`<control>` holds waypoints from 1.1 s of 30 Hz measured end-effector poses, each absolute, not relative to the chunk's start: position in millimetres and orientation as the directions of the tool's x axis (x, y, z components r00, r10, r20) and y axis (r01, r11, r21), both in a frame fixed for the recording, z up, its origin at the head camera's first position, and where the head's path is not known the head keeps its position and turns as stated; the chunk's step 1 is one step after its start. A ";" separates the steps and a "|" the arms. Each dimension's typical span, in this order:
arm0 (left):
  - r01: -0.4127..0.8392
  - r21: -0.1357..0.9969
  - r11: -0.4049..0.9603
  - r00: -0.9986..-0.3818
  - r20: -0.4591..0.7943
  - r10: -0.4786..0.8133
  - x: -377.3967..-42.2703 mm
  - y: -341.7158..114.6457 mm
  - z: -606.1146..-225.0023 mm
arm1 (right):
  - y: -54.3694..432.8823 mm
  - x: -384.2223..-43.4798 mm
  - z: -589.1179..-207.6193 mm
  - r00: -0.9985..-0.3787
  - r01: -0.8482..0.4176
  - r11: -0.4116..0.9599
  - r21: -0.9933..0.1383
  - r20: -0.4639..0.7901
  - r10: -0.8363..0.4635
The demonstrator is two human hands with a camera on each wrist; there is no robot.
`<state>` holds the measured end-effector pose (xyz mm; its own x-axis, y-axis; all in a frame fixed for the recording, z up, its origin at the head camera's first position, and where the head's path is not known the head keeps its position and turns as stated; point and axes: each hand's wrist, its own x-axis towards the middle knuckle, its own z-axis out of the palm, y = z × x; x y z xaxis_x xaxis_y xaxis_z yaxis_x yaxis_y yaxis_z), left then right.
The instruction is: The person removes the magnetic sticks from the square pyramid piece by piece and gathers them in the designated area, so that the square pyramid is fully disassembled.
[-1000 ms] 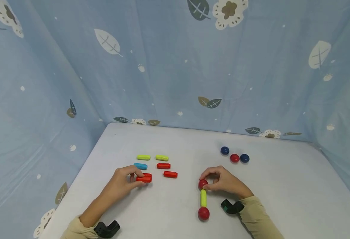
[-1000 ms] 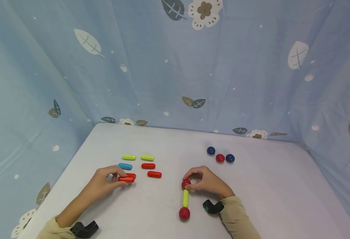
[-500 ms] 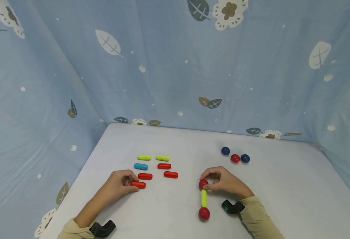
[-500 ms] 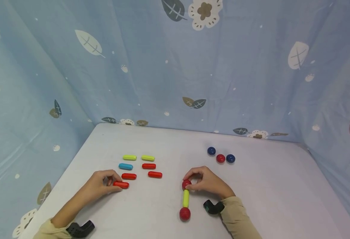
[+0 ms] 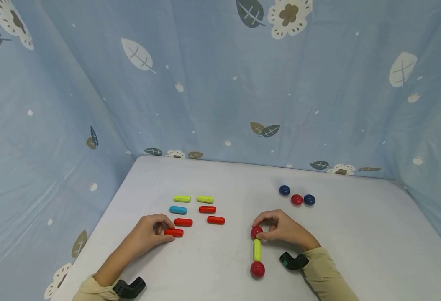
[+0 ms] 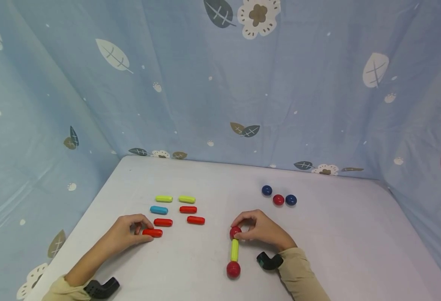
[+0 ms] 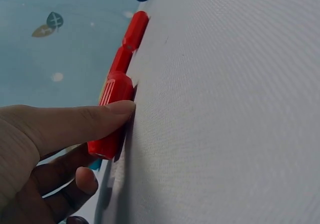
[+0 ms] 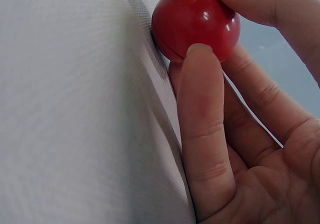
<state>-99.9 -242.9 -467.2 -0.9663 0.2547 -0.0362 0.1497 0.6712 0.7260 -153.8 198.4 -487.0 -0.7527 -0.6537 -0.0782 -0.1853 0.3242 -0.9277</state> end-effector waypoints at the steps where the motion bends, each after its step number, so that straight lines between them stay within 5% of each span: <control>1: 0.148 0.727 0.670 -0.966 -0.038 0.255 -99.6 -242.6 -466.8 | 198.5 -153.8 -487.2 -0.753 -0.186 0.323 -0.928 -0.077 -0.654; 15: 0.272 0.729 0.628 -0.943 0.073 0.323 -91.9 -214.0 -452.9 | 201.7 -152.9 -485.3 -0.757 -0.202 0.337 -0.920 -0.071 -0.650; 26: 0.321 0.810 0.490 -0.808 -0.035 0.588 -87.0 -122.6 -460.2 | 200.5 -152.9 -489.8 -0.756 -0.212 0.349 -0.913 -0.073 -0.651; 33: 0.306 0.779 0.547 -0.816 -0.082 0.573 -94.7 -76.3 -463.6 | 196.3 -154.0 -493.9 -0.770 -0.247 0.356 -0.901 -0.041 -0.637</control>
<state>-94.7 -76.3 -463.6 -0.8156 0.5728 -0.0817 0.3062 0.5470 0.7791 -154.0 196.3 -493.9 -0.7698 -0.6370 -0.0406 -0.2467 0.3556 -0.9015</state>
